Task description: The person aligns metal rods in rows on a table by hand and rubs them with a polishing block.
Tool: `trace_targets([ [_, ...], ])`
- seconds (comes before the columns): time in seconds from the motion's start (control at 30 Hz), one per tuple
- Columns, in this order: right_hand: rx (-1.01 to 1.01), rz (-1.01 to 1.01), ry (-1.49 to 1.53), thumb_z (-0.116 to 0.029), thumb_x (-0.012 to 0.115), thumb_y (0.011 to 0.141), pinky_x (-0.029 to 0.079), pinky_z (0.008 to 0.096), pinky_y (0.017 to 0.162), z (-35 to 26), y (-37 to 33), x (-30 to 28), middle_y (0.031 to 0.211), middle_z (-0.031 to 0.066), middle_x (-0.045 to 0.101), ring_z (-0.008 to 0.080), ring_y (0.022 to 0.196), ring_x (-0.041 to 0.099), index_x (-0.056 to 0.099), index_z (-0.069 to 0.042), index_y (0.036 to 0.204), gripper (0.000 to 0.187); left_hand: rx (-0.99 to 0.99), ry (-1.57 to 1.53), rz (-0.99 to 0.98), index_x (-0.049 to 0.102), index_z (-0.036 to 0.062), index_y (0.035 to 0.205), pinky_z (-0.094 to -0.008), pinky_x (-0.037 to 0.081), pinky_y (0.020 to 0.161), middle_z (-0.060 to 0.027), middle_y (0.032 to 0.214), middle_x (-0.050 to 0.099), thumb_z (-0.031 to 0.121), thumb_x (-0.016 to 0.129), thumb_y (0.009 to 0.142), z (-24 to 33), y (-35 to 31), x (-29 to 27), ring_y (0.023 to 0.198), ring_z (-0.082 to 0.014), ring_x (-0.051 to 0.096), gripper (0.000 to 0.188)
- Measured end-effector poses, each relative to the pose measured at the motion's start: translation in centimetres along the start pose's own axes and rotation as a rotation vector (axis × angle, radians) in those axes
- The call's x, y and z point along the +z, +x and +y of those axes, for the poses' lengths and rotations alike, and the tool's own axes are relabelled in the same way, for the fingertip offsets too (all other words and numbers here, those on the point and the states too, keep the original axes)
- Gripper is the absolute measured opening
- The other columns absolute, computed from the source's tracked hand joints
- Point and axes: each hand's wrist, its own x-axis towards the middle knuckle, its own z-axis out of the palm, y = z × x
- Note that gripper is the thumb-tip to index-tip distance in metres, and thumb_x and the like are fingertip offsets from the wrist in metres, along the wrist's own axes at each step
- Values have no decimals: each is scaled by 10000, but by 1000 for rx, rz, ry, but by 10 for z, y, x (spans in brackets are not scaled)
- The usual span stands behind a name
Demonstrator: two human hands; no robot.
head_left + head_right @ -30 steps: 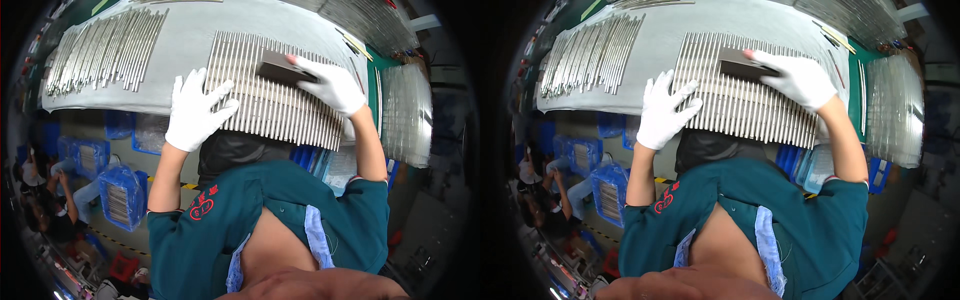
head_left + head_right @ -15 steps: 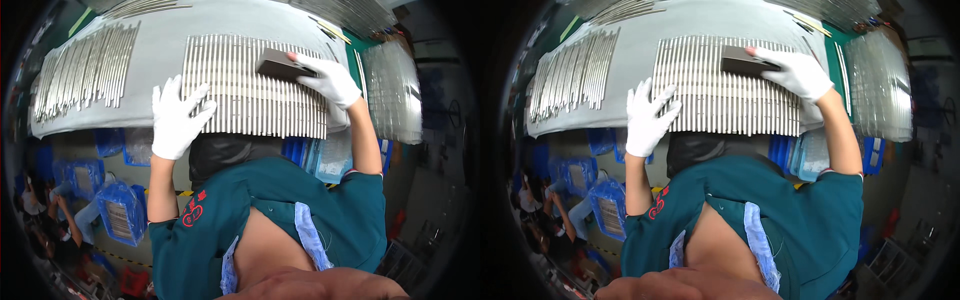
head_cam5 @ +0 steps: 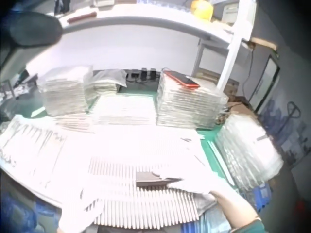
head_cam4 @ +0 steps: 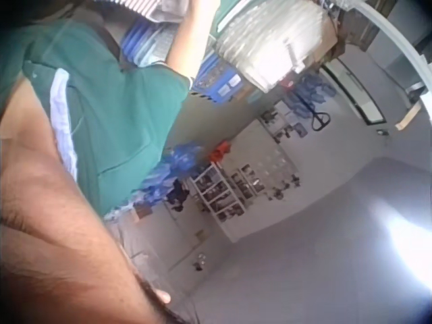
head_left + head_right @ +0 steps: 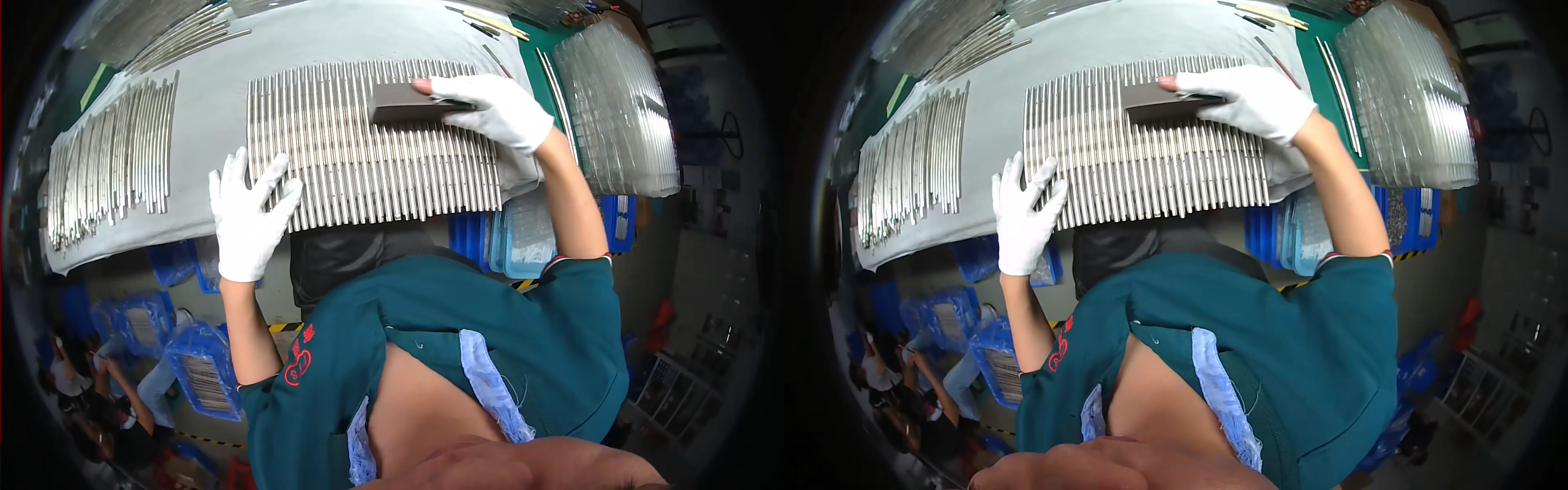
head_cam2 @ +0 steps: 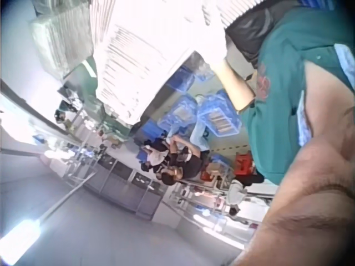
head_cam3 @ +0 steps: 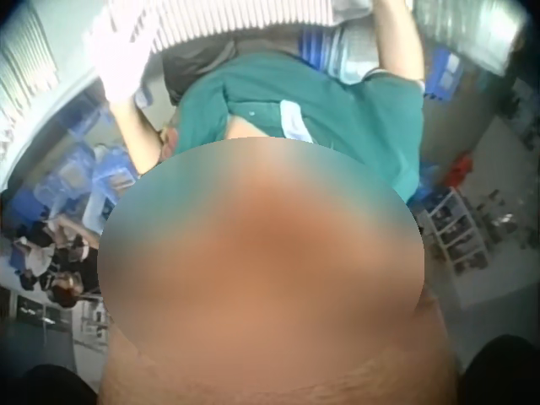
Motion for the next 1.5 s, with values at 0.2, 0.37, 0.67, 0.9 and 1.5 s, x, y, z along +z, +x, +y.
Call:
trace_targets([
  [0.2, 217, 77, 205, -14, 671, 868, 494, 270, 1043, 31, -41, -11, 1327, 34, 673, 189, 1178, 656, 577, -128, 1414, 566, 2, 27, 7, 685, 207, 1308, -540, 212, 1205, -282, 1454, 490, 368, 729, 894, 1, -4, -3, 1391, -415, 424, 446],
  [0.37, -210, 59, -67, -65, 698, 869, 532, 359, 966, -18, 40, 32, 1295, 100, 669, 302, 1124, 667, 590, -197, 1409, 566, 3, 44, 2, 679, 213, 1318, -525, 203, 1213, -274, 1471, 476, 384, 710, 908, 0, -2, -2, 1399, -406, 417, 446],
  [0.67, -105, 384, 159, -218, 709, 920, 517, 320, 938, 18, 9, 6, 1267, 69, 694, 202, 1012, 682, 545, -174, 1455, 561, 5, 51, 76, 696, 225, 1284, -577, 264, 1163, -293, 1399, 528, 377, 757, 850, 6, -5, 4, 1328, -455, 473, 463],
  [0.9, 252, 383, 58, -307, 723, 907, 535, 323, 857, 34, -35, 7, 1196, 121, 703, 234, 853, 677, 523, -323, 1471, 598, 489, -258, -98, 658, 61, 1194, -517, 369, 1098, -188, 1257, 612, 410, 753, 807, 101, 20, 11, 1195, -362, 568, 530],
  [1.5, 234, 373, -158, -320, 701, 896, 519, 335, 963, 16, -28, 22, 1369, 60, 625, 290, 1159, 641, 492, -354, 1475, 616, 596, -205, -198, 573, 52, 1233, -449, 462, 1015, -150, 1198, 621, 315, 789, 791, 125, 23, 35, 1100, -332, 614, 558],
])
